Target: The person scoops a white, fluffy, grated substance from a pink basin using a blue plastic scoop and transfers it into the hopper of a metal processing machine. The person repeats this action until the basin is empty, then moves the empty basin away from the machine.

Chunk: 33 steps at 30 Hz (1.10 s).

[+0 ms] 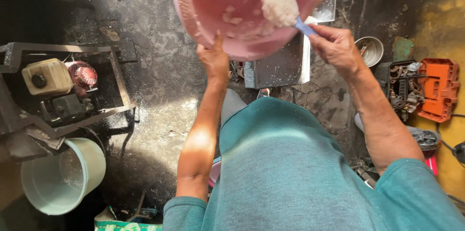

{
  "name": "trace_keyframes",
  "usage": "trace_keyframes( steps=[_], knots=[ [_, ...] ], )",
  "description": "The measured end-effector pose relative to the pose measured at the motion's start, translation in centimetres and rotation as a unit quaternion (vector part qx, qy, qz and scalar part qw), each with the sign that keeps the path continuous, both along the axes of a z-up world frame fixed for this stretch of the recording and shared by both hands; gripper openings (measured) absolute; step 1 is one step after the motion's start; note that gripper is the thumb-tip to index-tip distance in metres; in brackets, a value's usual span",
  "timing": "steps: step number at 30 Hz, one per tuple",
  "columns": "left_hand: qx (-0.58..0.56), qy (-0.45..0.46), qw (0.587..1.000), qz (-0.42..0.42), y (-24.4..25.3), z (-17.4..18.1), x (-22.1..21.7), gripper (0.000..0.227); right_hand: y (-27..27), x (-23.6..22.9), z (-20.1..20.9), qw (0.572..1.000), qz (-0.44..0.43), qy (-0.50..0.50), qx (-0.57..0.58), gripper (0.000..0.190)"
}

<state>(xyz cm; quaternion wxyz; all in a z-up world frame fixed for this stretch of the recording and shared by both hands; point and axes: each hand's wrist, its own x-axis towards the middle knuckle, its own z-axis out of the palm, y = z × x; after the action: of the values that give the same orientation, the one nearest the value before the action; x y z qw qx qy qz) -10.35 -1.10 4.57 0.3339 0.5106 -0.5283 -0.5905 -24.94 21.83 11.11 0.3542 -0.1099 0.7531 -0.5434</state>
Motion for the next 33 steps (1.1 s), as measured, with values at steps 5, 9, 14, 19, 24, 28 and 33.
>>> trace_keyframes(
  steps=[5,9,14,19,24,28,33],
  knots=[
    [0.130,-0.111,0.985,0.035,-6.0,3.8,0.7,0.084,1.8,-4.4,1.5,0.997,0.035,0.065,0.002,0.038],
    [0.140,-0.146,0.975,0.090,-8.6,4.0,1.6,0.104,1.9,-7.8,-2.9,0.981,0.067,0.176,0.057,0.032],
    [0.123,-0.140,0.978,0.097,-9.2,3.1,2.0,0.121,-0.2,-9.1,-11.3,0.781,0.178,0.507,0.317,0.037],
    [0.125,-0.103,0.984,0.070,-8.7,1.8,1.4,0.115,0.9,-9.7,-11.4,0.706,0.155,0.596,0.350,0.028],
    [0.112,0.036,0.992,0.050,-8.8,-1.8,0.5,0.113,2.7,-9.2,-4.1,0.749,0.097,0.602,0.257,0.023],
    [0.078,0.043,0.994,-0.056,-7.9,-1.2,-1.6,0.077,1.1,-7.9,0.2,0.784,0.115,0.601,0.104,0.035],
    [0.063,0.068,0.984,-0.154,-6.8,-0.2,-4.7,0.048,-5.5,-9.0,-1.1,0.616,0.131,0.755,0.182,0.030]
  ],
)
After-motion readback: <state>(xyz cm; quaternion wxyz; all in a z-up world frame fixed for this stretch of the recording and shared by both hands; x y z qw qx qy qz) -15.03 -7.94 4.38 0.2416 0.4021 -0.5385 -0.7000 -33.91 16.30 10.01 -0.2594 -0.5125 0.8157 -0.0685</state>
